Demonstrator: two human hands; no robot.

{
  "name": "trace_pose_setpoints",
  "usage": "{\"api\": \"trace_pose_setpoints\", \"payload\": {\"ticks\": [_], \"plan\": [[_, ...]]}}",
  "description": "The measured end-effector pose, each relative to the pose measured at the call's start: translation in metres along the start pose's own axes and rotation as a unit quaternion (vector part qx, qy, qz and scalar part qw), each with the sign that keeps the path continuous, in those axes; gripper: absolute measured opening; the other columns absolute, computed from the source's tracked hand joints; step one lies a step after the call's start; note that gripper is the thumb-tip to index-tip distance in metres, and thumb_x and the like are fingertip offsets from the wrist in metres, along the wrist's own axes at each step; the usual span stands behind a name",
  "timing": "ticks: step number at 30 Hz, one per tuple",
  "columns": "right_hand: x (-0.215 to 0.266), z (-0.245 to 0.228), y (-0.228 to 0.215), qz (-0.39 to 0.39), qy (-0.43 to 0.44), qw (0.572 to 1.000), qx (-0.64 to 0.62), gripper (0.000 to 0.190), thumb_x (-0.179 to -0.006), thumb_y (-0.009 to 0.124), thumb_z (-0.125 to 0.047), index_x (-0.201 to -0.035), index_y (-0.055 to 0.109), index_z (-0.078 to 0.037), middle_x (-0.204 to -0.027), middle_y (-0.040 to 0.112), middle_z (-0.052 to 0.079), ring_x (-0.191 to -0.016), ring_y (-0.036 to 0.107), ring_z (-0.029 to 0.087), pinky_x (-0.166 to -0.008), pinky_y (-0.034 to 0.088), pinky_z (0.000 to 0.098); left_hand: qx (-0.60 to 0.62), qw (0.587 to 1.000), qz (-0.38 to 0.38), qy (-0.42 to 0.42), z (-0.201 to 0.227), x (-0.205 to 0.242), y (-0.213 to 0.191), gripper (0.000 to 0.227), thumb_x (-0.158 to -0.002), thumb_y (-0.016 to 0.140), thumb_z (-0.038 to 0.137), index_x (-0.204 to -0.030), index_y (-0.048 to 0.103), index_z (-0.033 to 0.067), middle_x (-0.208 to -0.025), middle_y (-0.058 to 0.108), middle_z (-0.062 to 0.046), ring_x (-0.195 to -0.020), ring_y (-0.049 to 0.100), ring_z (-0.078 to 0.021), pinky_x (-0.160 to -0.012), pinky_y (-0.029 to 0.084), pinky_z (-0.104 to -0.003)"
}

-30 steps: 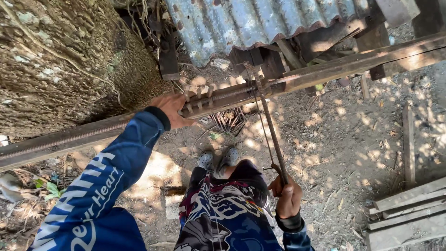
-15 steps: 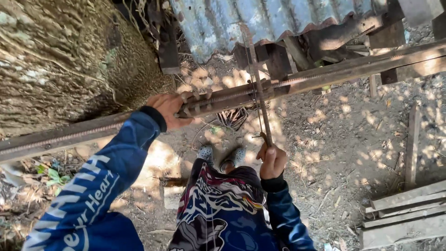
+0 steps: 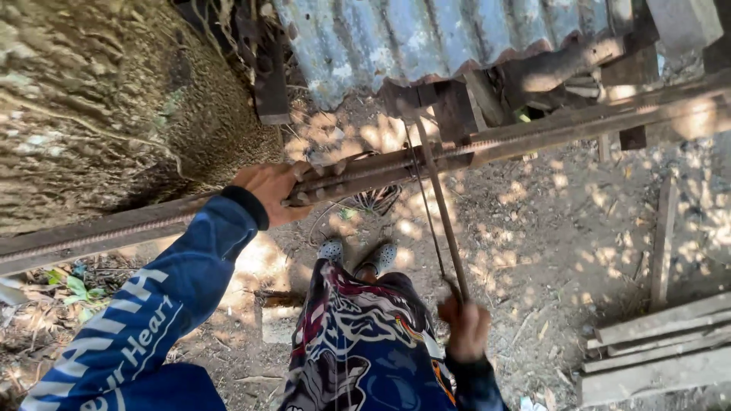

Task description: Cutting a piece of rebar with a handheld hacksaw.

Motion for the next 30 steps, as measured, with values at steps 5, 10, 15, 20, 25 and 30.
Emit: {"api": "trace_pose_setpoints", "payload": {"ticks": [5, 10, 15, 20, 25, 30], "plan": [[-0.095, -0.008, 0.063, -0.025, -0.119, 0.992, -0.02, 0.054, -0.111, 0.036, -0.043, -0.065, 0.038, -0.013, -0.055, 0.038, 0.0, -0.045, 0.035, 0.012, -0.043, 0.04, 0.0308, -0.005, 1.0, -0.016, -0.014, -0.008, 0.005, 0.015, 0.072, -0.082, 0.065, 0.061, -0.136, 0.055, 0.0146, -0.104, 0.071, -0.015, -0.092, 0.072, -0.0335, -0.087, 0.057, -0.048], [-0.053, -0.007, 0.04, -0.044, -0.163, 0.985, 0.026, 0.045, -0.113, 0.033, -0.034, -0.079, 0.043, -0.007, -0.059, 0.042, 0.003, -0.047, 0.039, 0.013, -0.045, 0.05, 0.0321, -0.033, 0.999, 0.023, 0.026, -0.009, -0.002, 0.019, 0.065, -0.08, 0.067, 0.063, -0.116, 0.066, 0.0083, -0.104, 0.068, -0.016, -0.095, 0.069, -0.0344, -0.083, 0.054, -0.05], [0.05, 0.007, -0.032, 0.002, -0.09, 0.995, 0.045, 0.051, -0.11, 0.036, -0.044, -0.084, 0.052, -0.002, -0.062, 0.054, 0.009, -0.05, 0.044, 0.015, -0.046, 0.044, 0.0354, -0.042, 0.999, -0.021, -0.003, -0.003, 0.0, 0.009, 0.064, -0.083, 0.065, 0.064, -0.118, 0.065, 0.0106, -0.109, 0.069, -0.014, -0.097, 0.071, -0.0311, -0.085, 0.057, -0.047], [0.014, 0.031, -0.025, 0.03, -0.041, 0.999, 0.001, 0.057, -0.111, 0.042, -0.052, -0.079, 0.053, -0.007, -0.06, 0.056, 0.007, -0.05, 0.051, 0.016, -0.049, 0.045, 0.0336, -0.002, 1.0, 0.018, 0.022, 0.0, 0.001, 0.001, 0.084, -0.077, 0.068, 0.058, -0.146, 0.046, 0.0168, -0.106, 0.068, -0.016, -0.091, 0.07, -0.0352, -0.081, 0.057, -0.049], [-0.114, 0.028, 0.055, -0.014, -0.111, 0.994, 0.011, 0.057, -0.113, 0.037, -0.047, -0.067, 0.045, -0.014, -0.055, 0.04, -0.002, -0.043, 0.036, 0.01, -0.041, 0.036, 0.0309, 0.003, 1.0, -0.003, -0.004, 0.002, 0.005, 0.001, 0.073, -0.079, 0.067, 0.059, -0.136, 0.053, 0.0163, -0.096, 0.07, -0.015, -0.083, 0.072, -0.035, -0.076, 0.059, -0.05], [-0.069, -0.018, 0.05, -0.023, -0.138, 0.99, 0.002, 0.061, -0.112, 0.038, -0.048, -0.063, 0.044, -0.011, -0.055, 0.041, 0.002, -0.047, 0.037, 0.014, -0.046, 0.037, 0.0344, -0.004, 1.0, 0.017, -0.003, 0.003, 0.007, 0.001, 0.065, -0.079, 0.068, 0.059, -0.126, 0.06, 0.0153, -0.091, 0.072, -0.016, -0.079, 0.072, -0.0356, -0.076, 0.058, -0.05]]}}
Point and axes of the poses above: each hand's wrist, its own x-axis away from the middle knuckle, its own y-axis out of the palm, z = x × y, the point moved 7 cm from there along -x, towards the middle knuckle
